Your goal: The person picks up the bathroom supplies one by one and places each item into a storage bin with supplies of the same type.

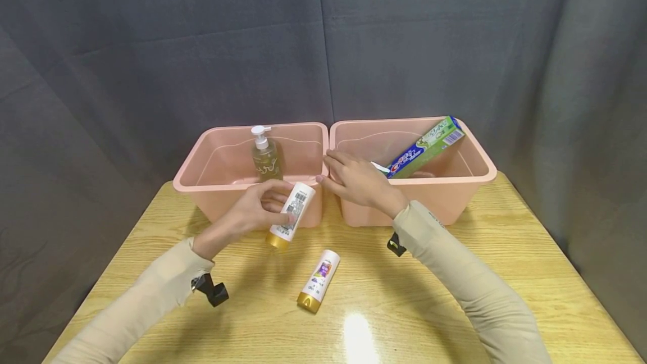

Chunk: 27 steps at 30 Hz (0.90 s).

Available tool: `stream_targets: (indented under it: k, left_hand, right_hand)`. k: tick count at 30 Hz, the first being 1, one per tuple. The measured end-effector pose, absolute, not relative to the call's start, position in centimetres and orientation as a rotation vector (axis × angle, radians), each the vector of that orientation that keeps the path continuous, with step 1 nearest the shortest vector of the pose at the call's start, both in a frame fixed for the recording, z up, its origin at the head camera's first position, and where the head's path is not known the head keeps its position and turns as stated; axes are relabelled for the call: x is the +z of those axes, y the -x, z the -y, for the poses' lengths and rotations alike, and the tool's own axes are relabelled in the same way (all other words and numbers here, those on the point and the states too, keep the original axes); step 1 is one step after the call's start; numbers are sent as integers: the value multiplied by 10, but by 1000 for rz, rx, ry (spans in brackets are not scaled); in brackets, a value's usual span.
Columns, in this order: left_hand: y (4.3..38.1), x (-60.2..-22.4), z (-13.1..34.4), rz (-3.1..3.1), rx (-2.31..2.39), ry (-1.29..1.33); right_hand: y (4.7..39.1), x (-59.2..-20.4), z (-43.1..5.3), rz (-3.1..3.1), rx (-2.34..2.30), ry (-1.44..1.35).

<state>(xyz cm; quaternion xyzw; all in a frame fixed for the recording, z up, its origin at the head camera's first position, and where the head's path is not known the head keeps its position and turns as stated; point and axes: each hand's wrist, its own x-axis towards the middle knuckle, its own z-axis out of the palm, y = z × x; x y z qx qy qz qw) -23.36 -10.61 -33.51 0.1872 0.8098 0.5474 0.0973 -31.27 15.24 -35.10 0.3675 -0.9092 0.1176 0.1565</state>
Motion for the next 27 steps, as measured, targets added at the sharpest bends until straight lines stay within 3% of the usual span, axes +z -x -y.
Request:
stream_targets:
  k: [27]
  left_hand:
    - [246,-308,100,-2494,1730,-569]
  right_hand:
    - [312,-350,-153,2618,336,-1044]
